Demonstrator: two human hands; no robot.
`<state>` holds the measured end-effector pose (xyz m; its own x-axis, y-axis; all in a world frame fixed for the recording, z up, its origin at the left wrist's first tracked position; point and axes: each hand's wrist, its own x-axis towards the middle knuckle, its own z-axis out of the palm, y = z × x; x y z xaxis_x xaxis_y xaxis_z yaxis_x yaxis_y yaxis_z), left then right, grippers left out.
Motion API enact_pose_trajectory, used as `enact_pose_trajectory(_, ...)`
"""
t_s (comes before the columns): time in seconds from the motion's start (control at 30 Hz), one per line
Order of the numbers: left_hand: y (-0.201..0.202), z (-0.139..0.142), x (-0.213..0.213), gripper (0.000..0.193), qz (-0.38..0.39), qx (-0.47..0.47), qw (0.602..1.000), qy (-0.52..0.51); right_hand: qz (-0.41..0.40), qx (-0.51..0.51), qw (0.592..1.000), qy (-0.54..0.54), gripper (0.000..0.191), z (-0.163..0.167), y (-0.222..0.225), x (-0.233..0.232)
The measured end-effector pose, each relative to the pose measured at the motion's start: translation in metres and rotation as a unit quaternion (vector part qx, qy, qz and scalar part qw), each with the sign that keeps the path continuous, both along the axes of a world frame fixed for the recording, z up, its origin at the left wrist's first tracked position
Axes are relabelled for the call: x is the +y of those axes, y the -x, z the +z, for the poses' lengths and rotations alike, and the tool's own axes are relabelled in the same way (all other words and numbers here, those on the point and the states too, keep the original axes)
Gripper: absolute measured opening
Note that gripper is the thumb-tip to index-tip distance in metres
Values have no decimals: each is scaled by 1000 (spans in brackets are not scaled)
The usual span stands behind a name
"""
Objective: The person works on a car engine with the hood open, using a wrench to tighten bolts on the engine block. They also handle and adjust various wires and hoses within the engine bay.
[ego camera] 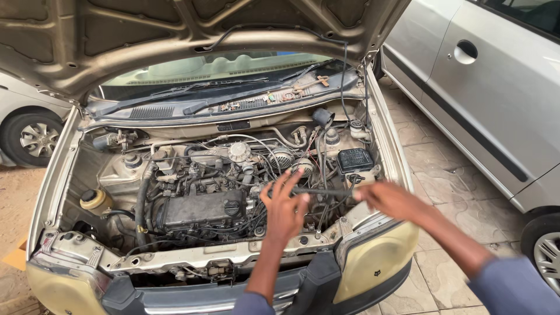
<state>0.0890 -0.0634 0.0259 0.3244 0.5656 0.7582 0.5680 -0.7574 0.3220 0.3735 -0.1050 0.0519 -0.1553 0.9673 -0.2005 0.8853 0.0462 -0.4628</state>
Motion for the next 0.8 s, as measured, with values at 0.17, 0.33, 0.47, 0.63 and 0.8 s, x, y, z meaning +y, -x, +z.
enact_pose_trajectory(0.17,-14,11,21,40,1,52,980,192,66,94,993,7,48,-17,-11,-32)
enact_pose_trajectory(0.33,-38,23,30,47,126,23,907,402,124,222,960,117,43,-18,10,-33)
enact_pose_trajectory(0.47,-53,38,61,43,131,131,879,440,137,337,914,179,50,-29,58,-43)
enact_pose_trajectory(0.63,-95,49,89,40,107,356,821,433,-4,582,749,317,46,-52,110,-47)
enact_pose_trajectory(0.8,-105,50,90,40,114,375,828,402,44,690,682,238,37,-78,149,-18)
